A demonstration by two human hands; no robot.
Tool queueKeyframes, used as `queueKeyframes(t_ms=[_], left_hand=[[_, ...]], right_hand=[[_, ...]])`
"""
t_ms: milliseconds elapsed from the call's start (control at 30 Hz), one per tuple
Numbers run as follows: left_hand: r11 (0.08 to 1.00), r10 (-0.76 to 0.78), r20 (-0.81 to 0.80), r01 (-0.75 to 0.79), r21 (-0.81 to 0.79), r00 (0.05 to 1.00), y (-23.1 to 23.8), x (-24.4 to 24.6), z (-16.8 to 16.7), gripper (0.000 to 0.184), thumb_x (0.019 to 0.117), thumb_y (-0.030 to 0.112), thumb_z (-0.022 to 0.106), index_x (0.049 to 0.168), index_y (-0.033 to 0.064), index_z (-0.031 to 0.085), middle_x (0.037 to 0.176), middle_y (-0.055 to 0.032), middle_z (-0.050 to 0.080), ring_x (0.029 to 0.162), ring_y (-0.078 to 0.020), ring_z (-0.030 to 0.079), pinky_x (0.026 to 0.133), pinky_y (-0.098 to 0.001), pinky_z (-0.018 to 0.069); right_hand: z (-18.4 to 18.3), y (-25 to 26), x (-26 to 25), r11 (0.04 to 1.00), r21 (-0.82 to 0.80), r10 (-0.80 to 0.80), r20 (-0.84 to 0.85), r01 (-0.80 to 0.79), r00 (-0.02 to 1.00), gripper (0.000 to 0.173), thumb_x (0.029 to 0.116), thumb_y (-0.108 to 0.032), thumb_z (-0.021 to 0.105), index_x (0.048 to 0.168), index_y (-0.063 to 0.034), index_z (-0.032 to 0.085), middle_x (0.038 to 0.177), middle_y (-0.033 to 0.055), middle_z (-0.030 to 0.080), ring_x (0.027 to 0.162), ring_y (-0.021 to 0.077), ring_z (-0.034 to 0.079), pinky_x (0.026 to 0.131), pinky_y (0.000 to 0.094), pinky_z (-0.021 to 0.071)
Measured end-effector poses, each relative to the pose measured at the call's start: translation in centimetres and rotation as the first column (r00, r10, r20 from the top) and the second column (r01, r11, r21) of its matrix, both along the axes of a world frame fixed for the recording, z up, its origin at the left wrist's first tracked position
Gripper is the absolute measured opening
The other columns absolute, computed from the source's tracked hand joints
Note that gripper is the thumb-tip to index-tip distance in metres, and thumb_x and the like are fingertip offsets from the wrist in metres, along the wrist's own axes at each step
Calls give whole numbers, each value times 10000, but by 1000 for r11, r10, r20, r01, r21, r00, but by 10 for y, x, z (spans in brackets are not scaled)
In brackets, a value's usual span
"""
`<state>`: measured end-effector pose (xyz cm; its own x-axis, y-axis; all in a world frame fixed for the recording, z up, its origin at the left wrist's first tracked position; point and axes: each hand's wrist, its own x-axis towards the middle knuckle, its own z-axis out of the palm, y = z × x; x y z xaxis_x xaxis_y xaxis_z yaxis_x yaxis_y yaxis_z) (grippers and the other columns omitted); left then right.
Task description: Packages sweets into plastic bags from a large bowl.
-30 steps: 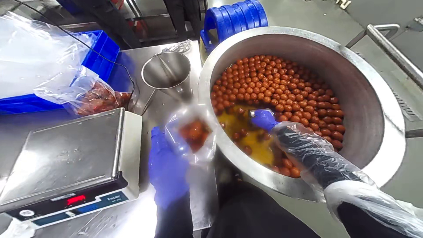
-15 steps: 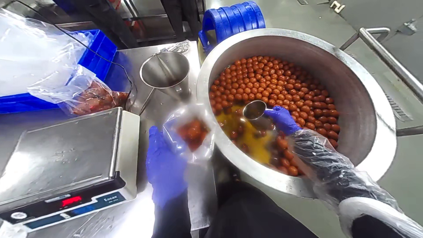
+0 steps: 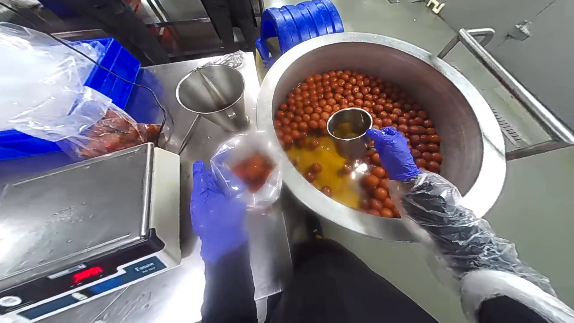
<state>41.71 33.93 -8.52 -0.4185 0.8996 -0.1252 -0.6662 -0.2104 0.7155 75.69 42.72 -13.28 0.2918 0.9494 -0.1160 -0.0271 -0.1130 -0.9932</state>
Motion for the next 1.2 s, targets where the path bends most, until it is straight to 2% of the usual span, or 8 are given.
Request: queueKeyframes(t_ms=[67, 133, 300, 567, 733, 900, 1100, 1200], left_hand=[[1000, 13, -2, -13, -19, 1000, 0, 1, 2, 550, 1120, 375, 136, 1140, 88, 606, 929, -5, 711, 836, -73, 696, 728, -253, 603], [1000, -13, 2, 13, -13, 1000, -1, 0, 2, 543, 1120, 378, 133, 1161, 89, 591, 971, -14, 712, 884, -80, 698, 758, -265, 604], [999, -28, 2, 28, -18, 1000, -1, 0, 3, 545, 1118, 387, 131, 1106, 109, 600, 901, 13, 705, 809, -54, 693, 689, -230, 596], [994, -111, -1, 111, 22, 994, -3, -7, -2, 553, 1118, 389, 124, 1181, 89, 584, 995, -14, 706, 918, -86, 696, 765, -270, 602], [992, -120, 24, 120, 36, 992, -3, -8, 0, 535, 1119, 375, 134, 1147, 96, 590, 973, -19, 709, 919, -108, 700, 789, -306, 606], [993, -118, 15, 118, 4, 993, -4, -8, 3, 522, 1120, 365, 142, 1146, 90, 585, 976, -22, 710, 921, -111, 704, 784, -305, 607], [990, -142, 7, 142, 2, 990, -3, -11, 0, 525, 1119, 385, 147, 1156, 98, 585, 956, -11, 696, 900, -99, 695, 778, -296, 601], [988, -157, 30, 157, 12, 987, -3, -12, 0, 530, 1117, 383, 143, 1137, 98, 589, 931, -15, 698, 849, -96, 699, 726, -284, 606]], right_hand=[[-6, -12, -5, 998, -54, -11, -14, 11, 1000, 210, 925, -93, 698, 793, -117, 537, 668, -38, 593, 594, 51, 549, 590, 233, 500], [-12, -26, -9, 996, -86, -21, -43, 18, 999, 199, 937, -89, 680, 791, -113, 547, 665, -39, 593, 587, 50, 542, 591, 230, 496], [-13, -66, -18, 989, -125, -90, -107, 76, 990, 232, 949, -75, 653, 765, -127, 522, 612, -61, 544, 514, 21, 474, 509, 187, 431], [4, -105, -31, 992, -92, -96, -103, 86, 990, 223, 937, -62, 655, 749, -131, 556, 604, -64, 568, 498, 13, 490, 493, 174, 443], [5, -117, -31, 992, -86, -104, -101, 95, 989, 215, 951, -75, 643, 756, -118, 564, 633, -47, 593, 540, 31, 529, 527, 195, 471], [14, -125, -27, 985, -110, -150, -163, 133, 975, 245, 1012, -86, 552, 775, -130, 593, 598, -78, 549, 483, 2, 458, 471, 161, 409], [26, -146, -31, 986, -94, -159, -228, 141, 961, 279, 1023, -79, 513, 765, -144, 598, 592, -82, 557, 489, 1, 477, 497, 162, 440], [24, -160, -40, 986, -74, -163, -303, 147, 939, 303, 1019, -70, 484, 752, -163, 595, 601, -81, 583, 498, 6, 507, 517, 170, 474]])
